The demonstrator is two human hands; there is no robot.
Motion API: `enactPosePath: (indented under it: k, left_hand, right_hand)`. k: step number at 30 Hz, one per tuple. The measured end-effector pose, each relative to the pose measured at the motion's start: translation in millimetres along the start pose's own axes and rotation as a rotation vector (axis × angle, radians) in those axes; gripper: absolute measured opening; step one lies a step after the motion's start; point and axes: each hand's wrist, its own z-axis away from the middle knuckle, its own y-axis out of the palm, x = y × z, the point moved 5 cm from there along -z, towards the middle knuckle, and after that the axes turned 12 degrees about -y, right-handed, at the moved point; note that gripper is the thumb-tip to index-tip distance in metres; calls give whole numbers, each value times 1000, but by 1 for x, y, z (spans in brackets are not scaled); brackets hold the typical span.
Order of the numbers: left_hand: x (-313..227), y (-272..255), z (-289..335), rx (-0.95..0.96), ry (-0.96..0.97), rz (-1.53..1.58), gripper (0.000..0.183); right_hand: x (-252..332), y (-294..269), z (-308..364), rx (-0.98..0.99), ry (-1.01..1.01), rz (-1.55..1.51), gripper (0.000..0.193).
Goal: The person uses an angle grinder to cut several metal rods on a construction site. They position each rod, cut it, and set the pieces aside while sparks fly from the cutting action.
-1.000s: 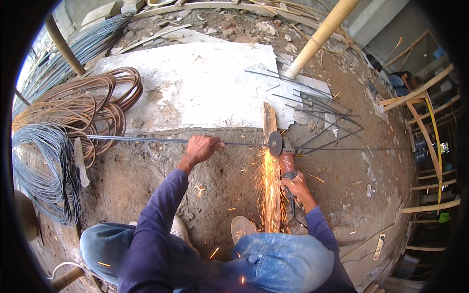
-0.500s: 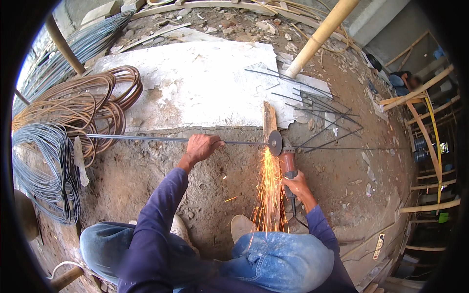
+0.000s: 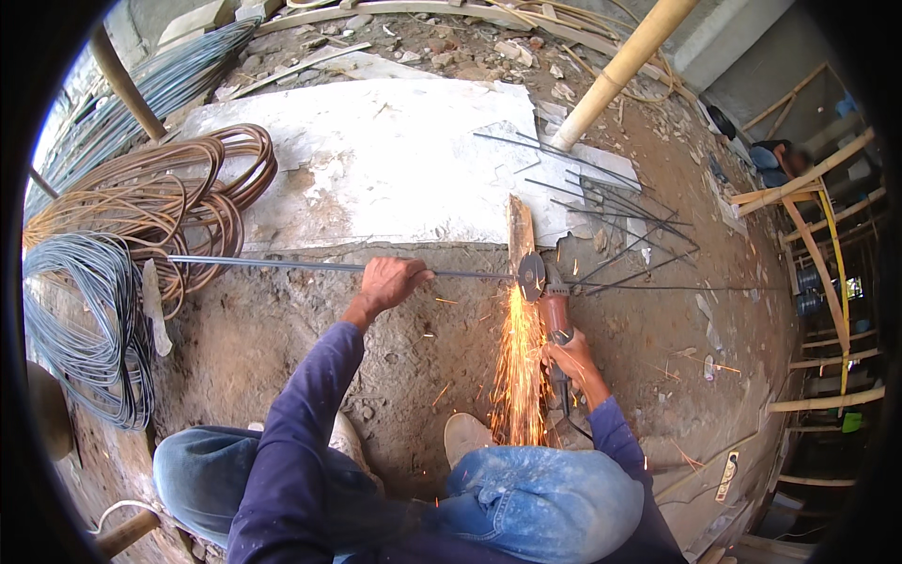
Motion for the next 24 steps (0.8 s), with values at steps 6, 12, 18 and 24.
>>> enactPosePath:
  k: [6, 12, 18, 24]
  left_hand:
    - [0, 1, 1, -30, 16, -25, 41]
    - [2, 2, -1, -31, 17, -43, 42]
    - [0, 1, 0, -29, 34, -15, 43]
    - [-1, -1, -1, 18, 1, -5, 44]
  right_hand:
    - [17, -3, 17, 83, 110, -152, 29]
    - [18, -1, 7, -10, 108, -100, 35]
    - [15, -6, 13, -6, 168, -111, 30]
    - [22, -2, 6, 45, 182, -131, 33]
